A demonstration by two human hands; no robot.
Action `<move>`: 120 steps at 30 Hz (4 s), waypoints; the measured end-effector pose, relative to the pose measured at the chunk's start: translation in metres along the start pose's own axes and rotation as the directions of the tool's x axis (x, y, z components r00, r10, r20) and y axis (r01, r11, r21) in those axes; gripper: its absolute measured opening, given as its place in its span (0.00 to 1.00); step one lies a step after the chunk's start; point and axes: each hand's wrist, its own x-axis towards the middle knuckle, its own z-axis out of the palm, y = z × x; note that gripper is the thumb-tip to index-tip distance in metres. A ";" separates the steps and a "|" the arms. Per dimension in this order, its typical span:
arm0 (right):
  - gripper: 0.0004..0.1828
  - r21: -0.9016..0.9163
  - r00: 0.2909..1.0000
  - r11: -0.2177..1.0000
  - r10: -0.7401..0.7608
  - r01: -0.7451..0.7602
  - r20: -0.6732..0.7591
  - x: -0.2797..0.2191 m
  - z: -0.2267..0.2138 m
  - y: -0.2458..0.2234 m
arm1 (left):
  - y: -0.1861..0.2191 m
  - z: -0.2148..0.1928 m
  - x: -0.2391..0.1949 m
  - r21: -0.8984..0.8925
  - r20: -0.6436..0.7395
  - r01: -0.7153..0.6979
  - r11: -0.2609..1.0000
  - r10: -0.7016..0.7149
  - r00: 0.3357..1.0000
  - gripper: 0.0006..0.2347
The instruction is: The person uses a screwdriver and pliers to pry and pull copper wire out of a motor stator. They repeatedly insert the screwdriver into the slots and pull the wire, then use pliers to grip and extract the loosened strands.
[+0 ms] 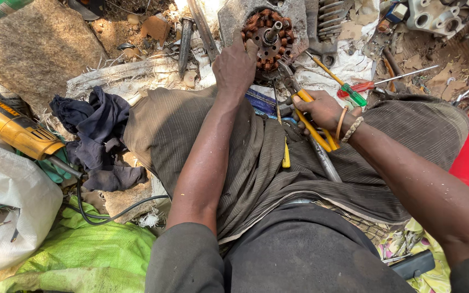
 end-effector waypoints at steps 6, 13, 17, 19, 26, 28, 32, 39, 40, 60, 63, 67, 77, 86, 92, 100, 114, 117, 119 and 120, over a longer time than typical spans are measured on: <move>0.18 0.608 0.921 0.792 -0.193 -0.059 0.340 0.019 -0.005 0.040 | -0.005 0.004 0.006 -0.033 0.057 0.030 0.999 -0.028 0.998 0.25; 0.19 0.928 0.807 0.328 -0.490 -0.179 0.329 0.042 0.030 0.058 | -0.008 0.000 -0.001 -0.081 -0.093 -0.076 0.994 0.069 0.993 0.23; 0.18 0.806 0.880 0.587 -0.340 -0.077 0.332 0.043 0.026 0.067 | 0.003 -0.006 -0.009 -0.077 0.114 0.093 0.993 -0.084 0.990 0.24; 0.15 0.438 0.976 0.891 -0.189 0.123 0.110 0.045 0.013 0.061 | 0.007 -0.005 -0.001 -0.119 0.126 0.100 0.988 -0.084 0.988 0.25; 0.16 -0.923 0.717 0.377 -0.664 0.075 -0.213 0.019 -0.006 0.018 | 0.009 -0.010 0.004 -0.118 0.078 0.064 0.991 -0.055 0.995 0.26; 0.18 -0.962 0.713 0.264 -0.688 0.070 -0.137 0.003 -0.013 0.011 | 0.013 -0.018 0.003 -0.092 0.074 0.055 0.994 -0.048 0.996 0.25; 0.17 -0.757 0.835 0.637 -0.489 0.145 -0.251 -0.017 -0.022 0.008 | 0.030 -0.042 -0.001 -0.190 -0.167 -0.057 0.980 0.025 0.986 0.24; 0.17 -0.132 0.872 0.862 -0.489 0.489 0.035 -0.027 0.029 0.040 | 0.049 -0.037 -0.023 -0.643 -0.028 -0.163 0.748 0.190 0.981 0.28; 0.17 -0.004 0.844 0.849 -0.526 0.529 0.101 -0.028 0.032 0.040 | 0.044 -0.036 -0.015 -0.613 -0.057 -0.090 0.785 0.069 0.996 0.29; 0.18 -0.166 0.988 0.976 -0.147 0.139 -0.038 0.019 0.020 0.041 | 0.016 -0.011 0.038 -0.047 -0.171 -0.043 0.998 0.034 0.985 0.25; 0.24 -0.532 0.907 0.812 -0.384 0.241 -0.175 0.020 0.013 0.031 | 0.021 -0.012 0.039 -0.011 -0.229 -0.058 0.998 0.054 0.972 0.23; 0.24 -0.650 0.951 0.758 -0.235 0.052 -0.198 0.017 0.011 0.019 | 0.016 -0.005 0.025 0.108 -0.265 -0.106 0.989 0.131 0.955 0.19; 0.13 0.266 0.995 0.963 -0.066 0.044 0.072 0.020 0.014 0.021 | 0.015 0.002 0.020 0.130 -0.333 -0.026 0.991 0.068 0.940 0.18; 0.19 0.908 0.786 0.350 -0.483 -0.231 0.387 0.034 0.043 0.050 | 0.021 -0.004 0.020 0.060 -0.364 -0.036 0.998 0.056 0.930 0.11; 0.25 0.893 0.772 0.414 -0.503 -0.179 0.388 0.034 0.028 0.050 | 0.041 -0.021 0.022 0.157 -0.427 -0.033 0.987 0.098 0.899 0.11; 0.20 -0.670 0.529 0.560 -0.799 0.487 -0.284 0.077 0.027 0.056 | 0.022 -0.006 0.023 0.070 -0.359 -0.017 0.997 0.041 0.933 0.13; 0.20 -0.368 0.853 0.832 -0.496 0.415 -0.160 -0.028 0.035 0.028 | 0.067 -0.052 -0.026 -0.678 -0.070 -0.038 0.734 -0.013 0.997 0.19; 0.19 -0.019 0.887 0.887 -0.462 0.462 -0.011 -0.045 0.053 0.032 | 0.081 -0.074 -0.057 -0.652 -0.109 -0.154 0.743 0.110 0.988 0.18; 0.19 0.024 0.875 0.875 -0.484 0.483 0.034 -0.058 0.061 0.029 | 0.083 -0.093 -0.070 -0.626 -0.103 -0.172 0.761 0.138 0.985 0.18; 0.19 -0.046 0.867 0.866 -0.497 0.498 0.036 -0.063 0.060 0.025 | 0.086 -0.101 -0.072 -0.667 -0.044 -0.134 0.733 0.141 0.989 0.18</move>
